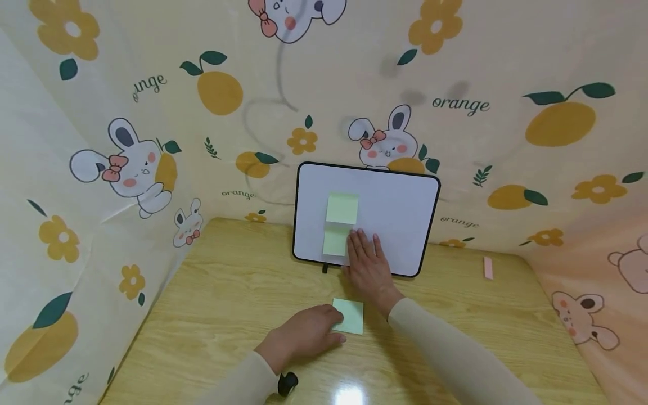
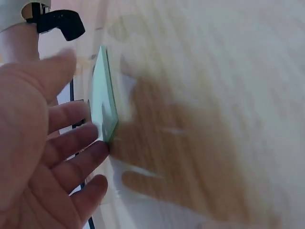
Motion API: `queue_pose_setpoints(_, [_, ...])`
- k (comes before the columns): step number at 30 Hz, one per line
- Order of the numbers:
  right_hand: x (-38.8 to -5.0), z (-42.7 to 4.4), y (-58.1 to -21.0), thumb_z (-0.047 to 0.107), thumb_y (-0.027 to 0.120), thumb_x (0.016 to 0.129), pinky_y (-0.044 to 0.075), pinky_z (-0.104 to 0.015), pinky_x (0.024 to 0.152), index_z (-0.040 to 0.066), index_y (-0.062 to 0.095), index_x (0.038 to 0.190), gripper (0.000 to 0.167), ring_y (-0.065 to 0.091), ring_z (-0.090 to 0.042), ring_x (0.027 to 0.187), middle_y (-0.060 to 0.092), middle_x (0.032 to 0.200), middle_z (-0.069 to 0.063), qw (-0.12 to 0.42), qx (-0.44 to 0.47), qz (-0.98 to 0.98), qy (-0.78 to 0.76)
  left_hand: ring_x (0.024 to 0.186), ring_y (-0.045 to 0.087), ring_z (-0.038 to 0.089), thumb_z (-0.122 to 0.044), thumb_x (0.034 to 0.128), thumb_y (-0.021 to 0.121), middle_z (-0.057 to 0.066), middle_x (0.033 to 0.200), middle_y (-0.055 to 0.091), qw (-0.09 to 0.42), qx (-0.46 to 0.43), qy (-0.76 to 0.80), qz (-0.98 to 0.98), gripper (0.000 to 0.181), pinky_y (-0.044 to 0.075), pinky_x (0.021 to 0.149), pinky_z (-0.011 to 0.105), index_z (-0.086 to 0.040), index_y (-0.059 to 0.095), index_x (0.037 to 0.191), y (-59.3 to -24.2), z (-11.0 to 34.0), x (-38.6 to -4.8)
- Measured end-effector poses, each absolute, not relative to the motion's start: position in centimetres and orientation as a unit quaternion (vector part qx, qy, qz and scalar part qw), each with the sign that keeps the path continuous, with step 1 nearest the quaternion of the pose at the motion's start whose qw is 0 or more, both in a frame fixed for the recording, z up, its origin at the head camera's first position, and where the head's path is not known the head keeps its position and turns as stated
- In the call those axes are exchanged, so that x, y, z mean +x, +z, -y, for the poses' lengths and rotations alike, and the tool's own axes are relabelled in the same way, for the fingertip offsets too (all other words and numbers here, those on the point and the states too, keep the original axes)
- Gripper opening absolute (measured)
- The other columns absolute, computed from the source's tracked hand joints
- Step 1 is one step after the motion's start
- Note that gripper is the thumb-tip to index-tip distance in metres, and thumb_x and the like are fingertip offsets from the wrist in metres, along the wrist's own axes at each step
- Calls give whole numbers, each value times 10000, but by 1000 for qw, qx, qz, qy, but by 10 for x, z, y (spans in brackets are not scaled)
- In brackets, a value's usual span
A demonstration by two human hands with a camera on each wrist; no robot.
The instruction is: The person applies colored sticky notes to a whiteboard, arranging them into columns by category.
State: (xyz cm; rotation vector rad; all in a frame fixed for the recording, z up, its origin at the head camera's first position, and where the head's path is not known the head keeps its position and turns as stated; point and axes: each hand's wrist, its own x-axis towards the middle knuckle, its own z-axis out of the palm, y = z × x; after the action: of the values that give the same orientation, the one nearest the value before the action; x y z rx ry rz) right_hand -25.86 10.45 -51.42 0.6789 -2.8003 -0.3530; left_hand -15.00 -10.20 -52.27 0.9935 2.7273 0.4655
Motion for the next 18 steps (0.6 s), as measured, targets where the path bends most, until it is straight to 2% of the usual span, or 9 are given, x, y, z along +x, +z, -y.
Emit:
queue_pose_setpoints(2, [-259,-106,-514,450,514,1103,-5,-561,1342,15,177,1680,797,15,-304,1658,90,1776,-129,118,231,958,-125,1301,636,188,-417,1097,556,43,1444,618,84,329,166,-926,437,546,1097,351,-122,648,1405,-519,102,-158])
queue_pose_setpoints(4, [-259,-107,-514,448,521,1101,-7,-560,1342,18,181,1681,798,15,-301,1658,91,1776,-125,121,230,957,-131,1313,636,220,-329,1115,532,81,1465,609,46,323,149,-934,402,553,1095,364,-85,635,1418,-513,104,-170])
queue_pose_setpoints(7, [-260,-108,-512,440,545,1095,28,-557,1345,12,201,1676,799,48,-299,1657,116,1772,-129,128,230,955,-139,1406,575,273,-222,1121,521,132,1520,584,-34,309,84,-947,403,507,1160,400,-18,596,1460,-498,109,-196])
queue_pose_setpoints(9, [-261,-107,-511,439,551,1095,43,-559,1345,11,200,1676,802,58,-300,1656,117,1772,-132,124,228,954,-146,1491,489,288,-217,1118,531,140,1590,523,-71,298,32,-951,452,436,1225,425,-12,535,1521,-490,111,-218])
queue_pose_setpoints(13, [-260,-105,-511,445,551,1094,80,-575,1339,15,208,1676,800,82,-306,1654,125,1770,-135,114,226,954,-159,1602,303,272,-274,1125,516,119,1707,356,-85,311,-42,-946,557,290,1310,458,-35,404,1616,-479,109,-252])
queue_pose_setpoints(18, [-257,-104,-512,439,565,1088,119,-601,1327,22,254,1668,779,122,-311,1649,175,1762,-133,123,228,953,-160,1627,229,263,-231,1147,427,116,1740,271,-88,350,-107,-927,558,232,1331,453,-36,310,1656,-477,99,-272])
